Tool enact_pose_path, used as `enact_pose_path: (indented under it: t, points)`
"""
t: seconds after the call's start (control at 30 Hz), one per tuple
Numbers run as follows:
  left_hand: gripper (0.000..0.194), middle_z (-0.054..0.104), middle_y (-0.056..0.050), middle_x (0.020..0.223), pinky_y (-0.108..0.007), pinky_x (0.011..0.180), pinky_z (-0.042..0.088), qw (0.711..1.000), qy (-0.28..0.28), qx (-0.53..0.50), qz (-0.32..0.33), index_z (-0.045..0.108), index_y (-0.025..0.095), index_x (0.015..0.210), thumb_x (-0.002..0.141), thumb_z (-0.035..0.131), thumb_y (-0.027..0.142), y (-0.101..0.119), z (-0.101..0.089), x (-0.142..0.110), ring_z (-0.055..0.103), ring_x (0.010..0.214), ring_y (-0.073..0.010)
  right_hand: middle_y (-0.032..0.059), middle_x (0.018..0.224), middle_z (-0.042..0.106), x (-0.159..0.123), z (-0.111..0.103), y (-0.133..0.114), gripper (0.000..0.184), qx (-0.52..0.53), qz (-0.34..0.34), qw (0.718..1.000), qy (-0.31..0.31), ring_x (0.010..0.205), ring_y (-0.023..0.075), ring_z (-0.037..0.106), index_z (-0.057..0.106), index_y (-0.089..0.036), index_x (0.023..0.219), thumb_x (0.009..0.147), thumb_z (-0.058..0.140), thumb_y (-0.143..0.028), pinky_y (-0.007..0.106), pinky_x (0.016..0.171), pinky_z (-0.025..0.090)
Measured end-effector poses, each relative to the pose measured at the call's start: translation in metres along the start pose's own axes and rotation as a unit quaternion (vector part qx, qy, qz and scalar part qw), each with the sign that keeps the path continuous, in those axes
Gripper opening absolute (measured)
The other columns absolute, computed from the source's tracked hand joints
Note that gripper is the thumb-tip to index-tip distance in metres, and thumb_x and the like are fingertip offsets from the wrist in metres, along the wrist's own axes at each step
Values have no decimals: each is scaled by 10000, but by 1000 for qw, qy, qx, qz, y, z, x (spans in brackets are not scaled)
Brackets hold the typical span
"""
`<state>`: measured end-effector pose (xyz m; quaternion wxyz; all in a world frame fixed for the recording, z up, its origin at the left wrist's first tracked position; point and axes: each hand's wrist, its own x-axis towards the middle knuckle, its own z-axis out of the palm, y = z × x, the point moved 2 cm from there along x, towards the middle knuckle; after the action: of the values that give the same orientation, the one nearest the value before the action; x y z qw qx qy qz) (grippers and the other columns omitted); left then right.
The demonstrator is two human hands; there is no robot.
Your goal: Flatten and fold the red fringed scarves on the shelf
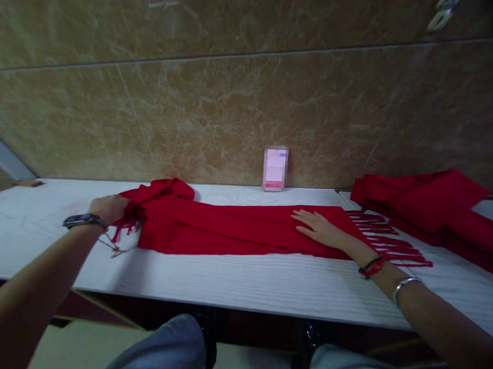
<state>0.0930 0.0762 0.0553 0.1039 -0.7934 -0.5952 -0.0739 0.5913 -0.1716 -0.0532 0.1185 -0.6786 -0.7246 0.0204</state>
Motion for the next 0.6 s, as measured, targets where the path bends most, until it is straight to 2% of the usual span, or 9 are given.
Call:
enact_pose_path:
  t: [0.07,0.13,0.2,0.27,0.33,0.4,0.5,0.6]
  points:
    - [193,575,-65,784,-428,751,419,999,8,47,-20,583,149,875,786,415,182,3,1,-4,518,882,-275,72,1387,370,-1,-2,3,526,8,-9,1000,-10,1297,227,266,379,-201,1327,877,306,-462,478,1056,196]
    - [357,545,-119,1043,-454,782,412,995,50,92,-2,490,159,1144,809,371,187,17,-4,-7,471,1002,-311,76,1386,371,-1,-6,1,525,11,-9,1000,-2,1301,234,256,382,-203,1325,875,316,-465,498,1057,175]
    - [526,410,-136,1272,-463,858,381,988,75,112,79,332,187,1311,789,399,187,40,-8,-11,385,1133,-327,77,1391,362,-1,-11,-10,522,14,-17,1000,18,1308,235,237,379,-211,1326,873,325,-466,512,1063,136]
    - [613,300,-87,1385,-432,967,308,973,37,96,207,309,225,1335,740,433,147,68,-6,-17,290,1233,-289,68,1402,344,-2,-16,-28,523,23,-48,998,26,1317,223,214,368,-216,1332,874,333,-467,499,1073,106]
    - [616,293,-35,1406,-368,1032,243,945,-23,60,320,360,250,1312,715,431,116,95,0,-25,248,1274,-230,55,1409,333,-3,-20,-48,527,41,-88,995,7,1322,209,200,371,-219,1330,872,345,-477,474,1082,103]
    - [580,348,-23,1378,-319,1038,247,922,-46,22,383,391,249,1296,732,410,115,118,6,-35,294,1257,-191,46,1407,336,-5,-21,-66,536,60,-126,990,-25,1321,204,204,387,-223,1321,859,376,-493,452,1086,118]
    - [445,484,-66,1254,-295,939,372,922,-24,14,387,497,212,1210,795,358,130,138,8,-43,458,1122,-191,45,1366,406,-5,-19,-81,538,71,-176,980,-62,1299,200,264,417,-227,1303,834,442,-490,426,1088,150]
    - [352,575,-106,1092,-299,793,454,931,26,28,363,597,167,1050,843,313,158,141,0,-45,551,960,-208,49,1306,482,-4,-17,-80,477,73,-191,978,-50,1263,195,336,461,-220,1271,840,466,-425,423,1077,201]
